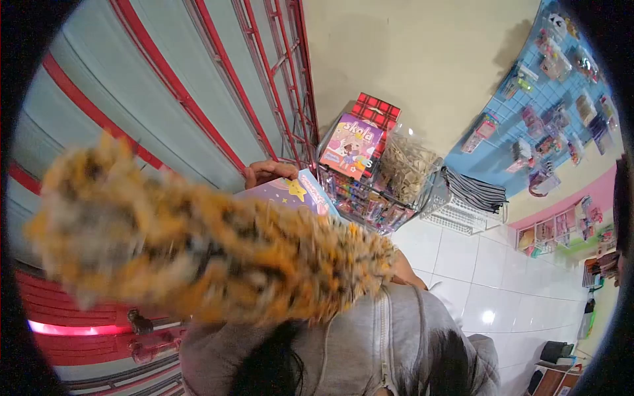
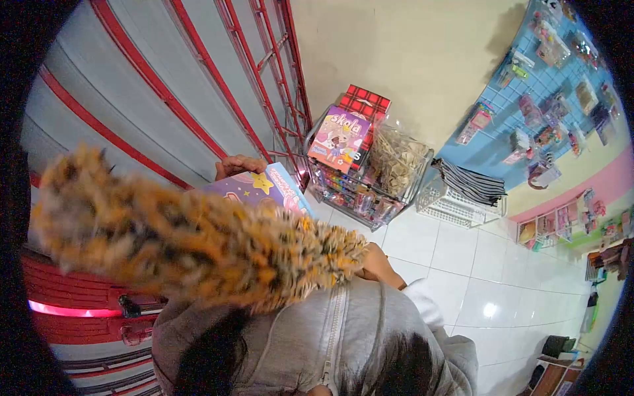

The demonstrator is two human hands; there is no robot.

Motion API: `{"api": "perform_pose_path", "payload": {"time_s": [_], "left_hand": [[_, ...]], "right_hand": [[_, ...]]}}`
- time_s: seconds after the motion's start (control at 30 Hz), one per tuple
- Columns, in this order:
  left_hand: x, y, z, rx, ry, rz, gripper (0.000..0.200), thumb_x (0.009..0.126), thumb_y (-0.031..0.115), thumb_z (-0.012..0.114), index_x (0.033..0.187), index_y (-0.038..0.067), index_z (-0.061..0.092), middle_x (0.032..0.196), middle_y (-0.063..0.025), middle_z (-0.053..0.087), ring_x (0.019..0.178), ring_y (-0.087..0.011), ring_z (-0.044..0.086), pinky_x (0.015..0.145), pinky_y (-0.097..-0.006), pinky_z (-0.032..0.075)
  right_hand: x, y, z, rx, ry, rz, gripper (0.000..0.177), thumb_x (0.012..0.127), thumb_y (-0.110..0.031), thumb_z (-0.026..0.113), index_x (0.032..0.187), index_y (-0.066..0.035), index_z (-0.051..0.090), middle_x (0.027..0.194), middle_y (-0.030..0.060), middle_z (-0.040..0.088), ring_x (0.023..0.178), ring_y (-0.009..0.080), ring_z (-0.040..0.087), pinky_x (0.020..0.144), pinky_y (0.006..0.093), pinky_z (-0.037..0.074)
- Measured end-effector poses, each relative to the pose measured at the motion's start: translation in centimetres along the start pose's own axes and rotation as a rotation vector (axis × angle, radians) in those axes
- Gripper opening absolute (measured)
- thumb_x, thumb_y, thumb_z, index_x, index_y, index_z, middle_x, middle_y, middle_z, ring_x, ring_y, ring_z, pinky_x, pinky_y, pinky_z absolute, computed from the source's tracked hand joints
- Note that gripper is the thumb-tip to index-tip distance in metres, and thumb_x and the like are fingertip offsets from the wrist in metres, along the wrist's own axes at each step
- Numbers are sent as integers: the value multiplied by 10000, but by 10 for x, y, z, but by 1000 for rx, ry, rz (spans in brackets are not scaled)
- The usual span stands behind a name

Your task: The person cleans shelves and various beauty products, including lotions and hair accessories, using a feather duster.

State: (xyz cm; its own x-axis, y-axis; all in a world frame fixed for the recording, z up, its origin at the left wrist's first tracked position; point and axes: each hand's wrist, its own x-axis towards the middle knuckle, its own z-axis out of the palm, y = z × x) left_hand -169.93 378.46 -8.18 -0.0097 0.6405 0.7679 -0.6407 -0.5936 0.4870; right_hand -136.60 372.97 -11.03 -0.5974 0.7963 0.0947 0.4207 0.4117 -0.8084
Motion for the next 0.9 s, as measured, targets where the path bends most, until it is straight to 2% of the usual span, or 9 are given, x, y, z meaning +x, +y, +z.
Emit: {"api": "perform_pose_path", "payload": {"time_s": [0.17,0.2,0.3,0.4,0.53,0.63,0.77,0.8,0.9], "left_hand": [[-8,21,-10,125,3,-173,576,994,481,152,1148,56,509,995,-188,605,979,-318,553,910,-483,432],[-10,22,-10,149,5,-203,579,994,482,151,1148,54,509,996,-188,606,980,-316,552,912,-484,432],[-11,11,-6,71,2,-138,593,993,487,148,1133,45,518,1013,-186,610,992,-309,551,917,-487,430],[-7,7,10,-5,38,-153,557,1002,460,186,1104,42,540,1019,-174,614,998,-287,543,913,-454,423],[-11,-1,30,-24,65,-241,513,962,465,273,1030,40,551,957,-150,609,939,-263,547,855,-423,425],[-22,-6,46,40,101,-329,500,916,490,347,966,40,560,897,-132,604,875,-253,554,796,-406,428],[-41,-9,55,163,176,-412,499,854,522,446,881,39,572,817,-108,598,790,-239,562,718,-383,432],[-46,-7,56,211,203,-426,502,838,530,471,859,39,575,797,-102,596,768,-236,564,699,-378,433],[-45,-7,43,402,302,-397,517,792,555,545,795,39,584,737,-84,591,705,-225,570,640,-360,437]], "right_hand": [[6,7,-3,-39,92,130,346,893,-254,471,734,23,606,656,211,594,610,395,572,604,421,450],[6,15,1,27,188,238,407,909,-320,497,726,32,588,585,163,568,533,303,540,563,385,432],[4,24,10,233,248,429,472,903,-400,539,724,37,555,559,91,510,534,182,454,529,343,392],[3,33,21,314,205,356,499,856,-458,614,756,24,533,606,53,476,597,126,393,518,324,359],[5,44,25,238,-2,214,544,839,-512,624,950,16,560,718,-2,541,654,106,442,582,284,402],[5,27,32,443,161,85,550,836,-520,625,960,11,555,721,8,544,668,109,446,595,286,408],[-9,59,32,844,162,345,421,891,-474,561,886,-53,546,668,-1,487,571,101,447,476,254,369],[-9,60,31,822,253,324,343,929,-415,516,870,-78,537,673,1,473,525,91,434,424,232,339],[-23,60,12,856,447,296,121,913,-181,539,869,-68,547,650,-2,527,517,85,457,458,226,351]]}}
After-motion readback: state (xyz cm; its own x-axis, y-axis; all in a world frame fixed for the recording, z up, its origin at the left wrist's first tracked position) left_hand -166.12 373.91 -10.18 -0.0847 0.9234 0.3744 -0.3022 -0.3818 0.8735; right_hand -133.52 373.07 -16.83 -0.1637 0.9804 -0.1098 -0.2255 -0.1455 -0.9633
